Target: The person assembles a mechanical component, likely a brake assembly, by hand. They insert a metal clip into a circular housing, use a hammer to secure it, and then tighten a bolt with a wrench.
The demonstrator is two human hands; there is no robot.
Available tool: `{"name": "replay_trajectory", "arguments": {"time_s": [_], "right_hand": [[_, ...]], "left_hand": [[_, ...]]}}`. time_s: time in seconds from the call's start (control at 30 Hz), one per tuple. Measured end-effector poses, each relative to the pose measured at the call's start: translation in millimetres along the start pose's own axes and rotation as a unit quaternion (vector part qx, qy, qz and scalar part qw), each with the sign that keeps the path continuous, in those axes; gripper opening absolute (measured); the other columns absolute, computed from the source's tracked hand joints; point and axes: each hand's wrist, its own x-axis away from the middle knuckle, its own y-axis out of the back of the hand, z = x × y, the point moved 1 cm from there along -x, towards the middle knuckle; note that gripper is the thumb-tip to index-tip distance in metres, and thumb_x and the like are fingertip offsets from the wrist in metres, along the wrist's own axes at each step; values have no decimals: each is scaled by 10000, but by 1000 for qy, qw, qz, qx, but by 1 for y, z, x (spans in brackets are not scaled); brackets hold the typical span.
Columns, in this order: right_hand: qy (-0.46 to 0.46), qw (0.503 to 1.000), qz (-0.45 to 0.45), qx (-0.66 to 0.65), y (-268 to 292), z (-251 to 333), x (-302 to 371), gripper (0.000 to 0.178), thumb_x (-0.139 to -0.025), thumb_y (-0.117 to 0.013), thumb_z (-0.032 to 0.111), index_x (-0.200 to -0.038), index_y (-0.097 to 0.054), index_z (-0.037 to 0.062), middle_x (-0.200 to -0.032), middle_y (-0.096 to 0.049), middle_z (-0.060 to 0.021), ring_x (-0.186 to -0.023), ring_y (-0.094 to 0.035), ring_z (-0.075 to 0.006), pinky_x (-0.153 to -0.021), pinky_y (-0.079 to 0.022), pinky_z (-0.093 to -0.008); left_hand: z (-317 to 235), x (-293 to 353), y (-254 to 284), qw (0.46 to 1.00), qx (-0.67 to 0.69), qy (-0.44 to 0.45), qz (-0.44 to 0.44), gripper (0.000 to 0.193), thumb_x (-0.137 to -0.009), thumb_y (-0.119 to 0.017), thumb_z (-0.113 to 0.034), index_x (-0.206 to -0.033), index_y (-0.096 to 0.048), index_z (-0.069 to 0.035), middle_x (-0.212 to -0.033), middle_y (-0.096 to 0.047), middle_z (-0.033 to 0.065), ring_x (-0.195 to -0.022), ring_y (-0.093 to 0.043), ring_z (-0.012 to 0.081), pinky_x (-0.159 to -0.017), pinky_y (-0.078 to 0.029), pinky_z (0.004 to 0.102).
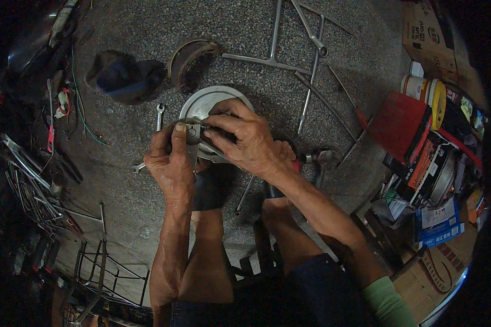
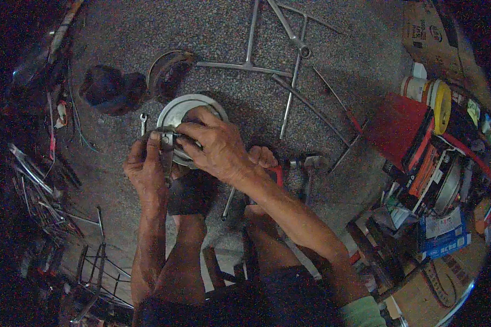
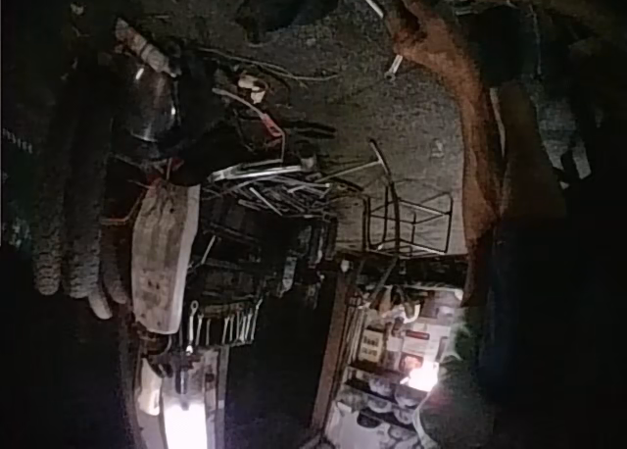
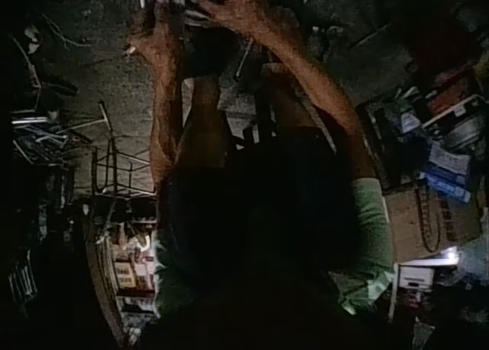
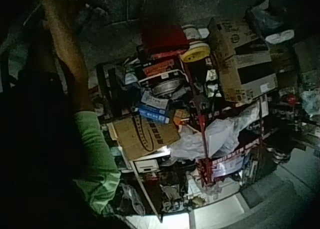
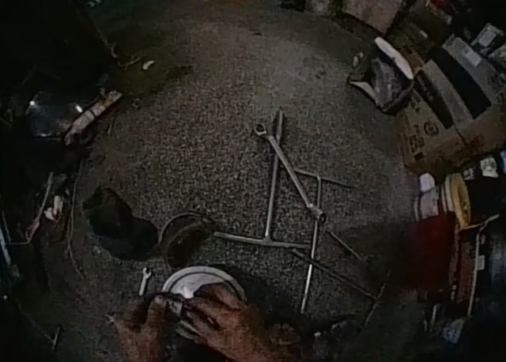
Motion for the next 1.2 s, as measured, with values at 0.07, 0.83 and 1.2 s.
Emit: {"name": "replay_trajectory", "arguments": {"time_s": [0.07,0.83,1.2], "right_hand": [[7,1000,0,13,0,0,0,200,-819,-713,151,-998,-704,64,-1075,-630,-109,-946,-656,-327,-794,-547,-411],[23,998,-5,60,0,6,0,233,-798,-750,85,-1013,-686,21,-1062,-631,-116,-897,-676,-287,-719,-565,-368],[33,995,18,87,1,5,-2,255,-808,-744,127,-1032,-680,24,-1074,-621,-119,-918,-665,-295,-751,-559,-374]], "left_hand": [[-4,2,0,1000,-1,11,1,213,-922,-676,-178,-986,-695,24,-851,-675,51,-736,-579,89,-640,-483,255],[-3,0,-2,1000,-14,-15,-1,192,-923,-665,-145,-972,-687,40,-849,-674,54,-760,-586,92,-668,-482,254],[1,-1,0,1000,-13,-11,0,190,-930,-659,-145,-973,-687,39,-844,-672,62,-747,-586,93,-663,-485,253]]}}
